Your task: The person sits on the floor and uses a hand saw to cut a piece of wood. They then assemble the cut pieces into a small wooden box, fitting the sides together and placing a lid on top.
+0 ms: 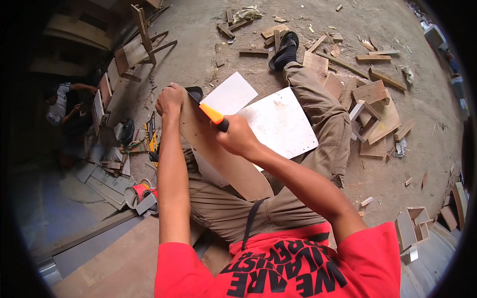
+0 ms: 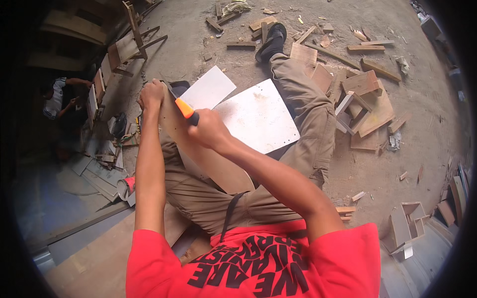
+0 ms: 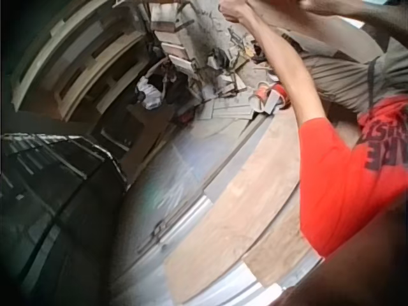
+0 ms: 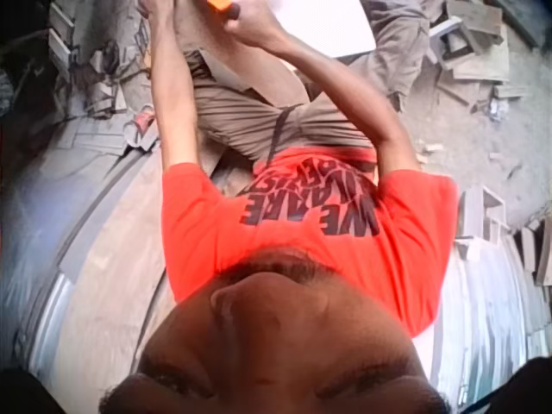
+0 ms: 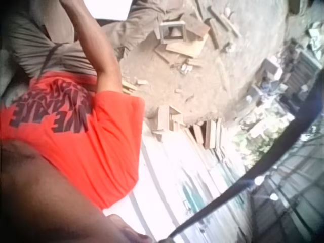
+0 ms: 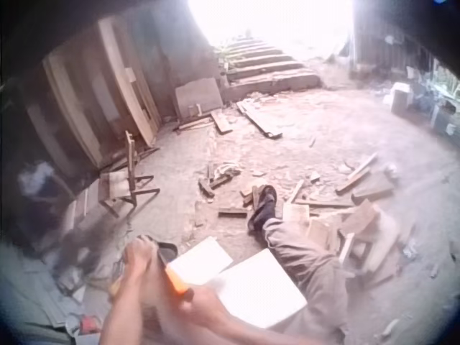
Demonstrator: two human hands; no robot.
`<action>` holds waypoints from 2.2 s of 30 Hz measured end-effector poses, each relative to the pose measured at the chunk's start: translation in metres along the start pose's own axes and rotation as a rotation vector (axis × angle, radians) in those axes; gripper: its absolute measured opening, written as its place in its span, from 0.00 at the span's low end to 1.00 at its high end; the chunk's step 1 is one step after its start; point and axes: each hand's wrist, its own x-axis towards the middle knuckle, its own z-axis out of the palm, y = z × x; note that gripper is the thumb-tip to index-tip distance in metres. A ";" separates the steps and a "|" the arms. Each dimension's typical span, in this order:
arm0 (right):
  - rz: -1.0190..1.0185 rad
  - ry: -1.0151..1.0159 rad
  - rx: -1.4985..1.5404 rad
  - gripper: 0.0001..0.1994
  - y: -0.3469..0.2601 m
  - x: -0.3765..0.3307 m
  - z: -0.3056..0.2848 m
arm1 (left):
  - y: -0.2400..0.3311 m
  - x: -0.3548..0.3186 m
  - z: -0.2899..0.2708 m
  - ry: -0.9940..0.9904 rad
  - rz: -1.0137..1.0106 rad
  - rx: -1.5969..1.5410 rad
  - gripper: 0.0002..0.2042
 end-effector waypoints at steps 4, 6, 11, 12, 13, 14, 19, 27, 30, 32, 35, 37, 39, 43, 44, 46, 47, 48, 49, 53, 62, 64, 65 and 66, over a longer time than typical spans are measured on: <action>-0.028 0.052 0.059 0.04 0.009 -0.046 -0.007 | 0.006 -0.004 0.020 -0.003 0.036 -0.063 0.29; -0.071 0.049 0.102 0.04 -0.001 -0.086 -0.010 | -0.009 0.011 0.006 0.002 0.031 -0.045 0.29; -0.007 -0.092 0.017 0.06 -0.022 -0.234 -0.082 | -0.007 -0.009 -0.007 -0.025 -0.002 -0.064 0.30; 0.017 -0.086 0.025 0.06 -0.032 -0.244 -0.091 | -0.005 -0.008 -0.010 -0.012 -0.013 -0.040 0.30; 0.028 -0.078 0.030 0.05 -0.040 -0.245 -0.095 | 0.002 -0.007 -0.013 0.003 -0.012 -0.026 0.30; 0.044 -0.068 0.045 0.04 -0.045 -0.241 -0.092 | 0.006 -0.012 -0.016 0.008 -0.005 -0.018 0.30; 0.086 0.030 0.031 0.09 -0.021 -0.087 -0.046 | -0.006 -0.001 0.000 0.038 0.076 -0.014 0.29; -0.047 -0.005 0.056 0.07 -0.009 -0.056 -0.017 | -0.012 -0.006 -0.003 0.028 0.036 -0.023 0.29; -0.059 -0.016 0.029 0.04 -0.017 -0.091 -0.005 | -0.020 0.002 -0.012 0.047 0.056 -0.022 0.29; 0.007 -0.044 0.088 0.05 -0.035 -0.128 -0.020 | -0.025 -0.006 -0.014 0.039 0.023 -0.026 0.30; 0.074 -0.098 0.097 0.08 -0.055 -0.188 -0.060 | -0.024 -0.016 -0.024 -0.006 -0.042 -0.039 0.30; 0.125 -0.127 0.091 0.08 -0.057 -0.211 -0.074 | -0.026 -0.016 -0.026 -0.073 -0.051 -0.059 0.31; 0.130 -0.132 0.075 0.07 -0.066 -0.205 -0.078 | -0.018 -0.021 -0.029 -0.067 -0.034 -0.070 0.31; -0.040 -0.043 0.012 0.04 -0.030 -0.092 -0.021 | -0.017 -0.021 -0.020 -0.040 -0.029 -0.043 0.31; -0.056 -0.019 -0.023 0.05 -0.023 -0.054 0.000 | -0.020 -0.015 -0.015 -0.023 -0.016 -0.055 0.31; -0.008 -0.006 -0.032 0.08 -0.024 0.012 0.017 | -0.008 -0.009 -0.012 0.034 0.024 -0.055 0.30; 0.075 -0.029 -0.003 0.10 -0.028 0.031 0.021 | -0.007 -0.009 -0.012 0.028 0.045 -0.056 0.30; 0.086 -0.056 -0.019 0.10 -0.030 0.034 0.025 | -0.012 -0.012 -0.010 0.030 0.048 -0.063 0.30; 0.098 -0.081 -0.035 0.10 -0.030 0.035 0.027 | -0.013 -0.012 -0.009 0.031 0.054 -0.070 0.30; -0.029 -0.045 -0.034 0.10 -0.023 0.012 0.018 | -0.012 -0.004 0.003 0.015 0.073 -0.143 0.30; 0.013 0.167 0.076 0.11 -0.005 -0.032 -0.038 | 0.085 -0.015 0.000 0.033 0.188 -0.196 0.27; -0.001 0.168 0.080 0.14 -0.007 -0.038 -0.036 | 0.085 -0.013 0.000 0.029 0.198 -0.194 0.27; 0.010 0.171 0.045 0.14 -0.012 -0.049 -0.034 | 0.085 -0.011 0.003 0.021 0.198 -0.189 0.27; -0.018 0.191 0.051 0.14 -0.010 -0.058 -0.032 | 0.084 -0.008 0.002 0.017 0.194 -0.178 0.27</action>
